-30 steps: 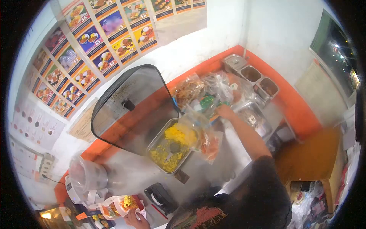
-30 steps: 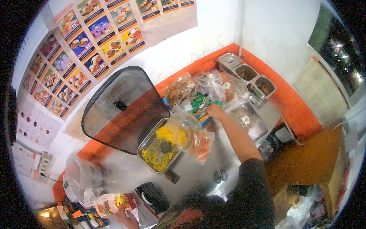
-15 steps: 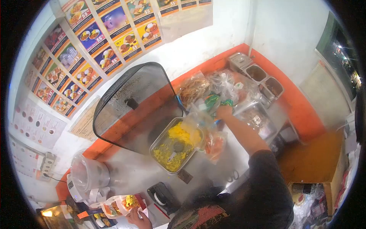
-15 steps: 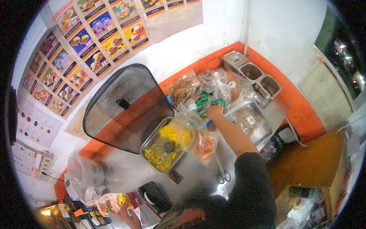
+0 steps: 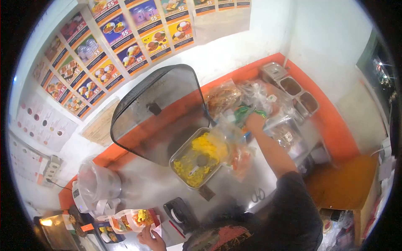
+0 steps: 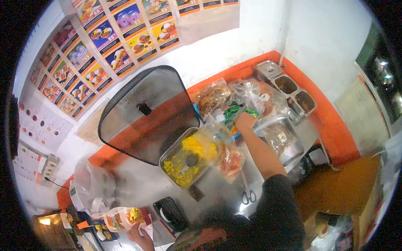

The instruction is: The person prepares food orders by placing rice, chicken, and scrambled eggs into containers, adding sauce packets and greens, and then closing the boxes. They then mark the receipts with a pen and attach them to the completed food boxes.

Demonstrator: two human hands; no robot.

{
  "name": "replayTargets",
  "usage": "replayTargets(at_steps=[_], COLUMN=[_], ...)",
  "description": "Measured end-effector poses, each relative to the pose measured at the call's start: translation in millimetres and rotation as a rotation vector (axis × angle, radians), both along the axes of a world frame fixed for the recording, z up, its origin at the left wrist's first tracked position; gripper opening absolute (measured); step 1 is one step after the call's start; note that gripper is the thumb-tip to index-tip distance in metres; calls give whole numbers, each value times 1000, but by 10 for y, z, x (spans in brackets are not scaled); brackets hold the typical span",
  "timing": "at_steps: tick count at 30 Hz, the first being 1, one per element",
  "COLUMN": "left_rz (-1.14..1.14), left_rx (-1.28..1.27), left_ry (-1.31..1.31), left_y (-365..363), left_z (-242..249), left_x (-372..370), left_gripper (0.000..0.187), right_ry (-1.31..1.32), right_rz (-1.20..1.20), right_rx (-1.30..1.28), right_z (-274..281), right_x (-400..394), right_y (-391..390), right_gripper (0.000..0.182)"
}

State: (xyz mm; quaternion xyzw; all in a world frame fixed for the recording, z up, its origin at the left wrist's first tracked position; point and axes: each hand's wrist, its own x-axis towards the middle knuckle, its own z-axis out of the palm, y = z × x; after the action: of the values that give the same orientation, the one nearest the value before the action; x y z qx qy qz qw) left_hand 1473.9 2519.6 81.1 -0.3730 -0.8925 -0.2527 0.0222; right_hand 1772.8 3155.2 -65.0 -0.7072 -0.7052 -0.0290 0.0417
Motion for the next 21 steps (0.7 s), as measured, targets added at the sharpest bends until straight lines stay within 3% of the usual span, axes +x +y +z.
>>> replayTargets(at_steps=[3,7,9,11,12,13,14,15,17,18,21], left_rz=[55,-25,-78,-148,-193,-241,-286,-345,-444,-437,-277], left_rx=[-45,22,69,174,248,178,130,105,311,294,133], left_ry=[78,102,76,41,-138,-168,-400,-448,-961,-912,-825], left_y=[-7,109,349,596,626,722,850,881,893,852,465], left_z=[-100,-169,0,151,130,229,470,428,445,477,430], left_x=[27,11,49,164,158,235,304,343,483,526,463], left_gripper=[27,25,23,25,31,29,30,40,58,56,49], right_ry=[451,1186,1535,1856,2007,1994,1981,1899,1626,1434,1226], right_rz=[-89,45,134,145,140,246,353,402,562,668,603], right_rx=[-130,81,138,-112,-288,-433,-602,-766,-1028,-1103,-1188], right_z=[528,540,1001,1277,1342,1357,1324,1259,1233,1303,1597], right_x=[201,625,586,392,259,133,-17,-184,-582,-784,-1365], right_y=[-207,-361,-858,-1355,-1636,-1912,-2217,-2539,-3179,-3468,-4283], right_gripper=[26,18,16,21,24,26,28,28,29,31,31])
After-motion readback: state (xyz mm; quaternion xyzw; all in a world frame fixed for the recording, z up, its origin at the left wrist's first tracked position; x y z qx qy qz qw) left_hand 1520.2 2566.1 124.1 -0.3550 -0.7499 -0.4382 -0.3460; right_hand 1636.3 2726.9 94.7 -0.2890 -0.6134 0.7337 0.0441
